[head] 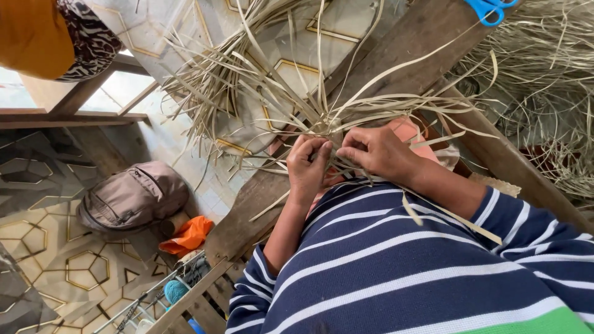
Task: The person is weaving long, thin natural fibers together to create a craft item, using a wooden frame for support.
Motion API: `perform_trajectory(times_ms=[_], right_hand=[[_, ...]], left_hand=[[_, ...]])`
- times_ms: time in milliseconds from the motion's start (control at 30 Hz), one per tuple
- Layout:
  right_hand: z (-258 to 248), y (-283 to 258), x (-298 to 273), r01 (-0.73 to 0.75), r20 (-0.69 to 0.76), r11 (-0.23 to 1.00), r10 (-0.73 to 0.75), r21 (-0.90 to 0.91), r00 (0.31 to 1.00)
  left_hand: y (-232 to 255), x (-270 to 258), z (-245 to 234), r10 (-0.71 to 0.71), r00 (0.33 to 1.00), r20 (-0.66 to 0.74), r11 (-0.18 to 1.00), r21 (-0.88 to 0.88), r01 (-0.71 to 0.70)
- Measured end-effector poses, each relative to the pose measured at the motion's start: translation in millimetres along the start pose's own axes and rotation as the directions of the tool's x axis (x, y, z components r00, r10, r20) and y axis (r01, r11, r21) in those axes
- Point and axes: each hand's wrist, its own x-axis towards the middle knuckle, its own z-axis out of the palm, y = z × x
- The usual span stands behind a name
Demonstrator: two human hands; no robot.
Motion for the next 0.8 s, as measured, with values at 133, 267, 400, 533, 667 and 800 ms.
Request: perform_trajectory(times_ms=[133, 267, 400, 533, 667, 800], right_hand=[[-7, -12, 2, 0.027, -0.029, 0.977, -0.021, 0.214, 0.999], [-21, -22, 10, 0.228, 0.143, 0.949, -0.263, 0.218, 0.954], [-15, -1, 24, 0.572, 0.243, 0.816, -0.54, -0.08, 0.806], [-16, -13, 37, 0.56, 0.159, 0.82, -0.541, -0.118, 0.826], [-16, -10, 32, 0.527, 0.123, 0.826, -0.512, -0.202, 0.85], [-20, -2, 15, 0.604, 0.238, 0.769, -0.559, -0.208, 0.794]], left_hand=[[-5, 0, -2, -0.004, 1.0, -0.018, 1.0, 0.005, 0.004], [-7, -1, -2, 0.012, 1.0, 0.008, 1.0, -0.021, -0.012], [-10, -2, 1, 0.037, 0.999, 0.016, 0.999, -0.015, -0.037], [9, -4, 0, 0.032, 0.998, 0.047, 0.999, -0.011, -0.032], [2, -1, 0, 0.011, 1.0, 0.018, 0.999, 0.041, -0.012], [-23, -4, 1, -0.109, 0.994, 0.015, 0.993, -0.051, 0.109]])
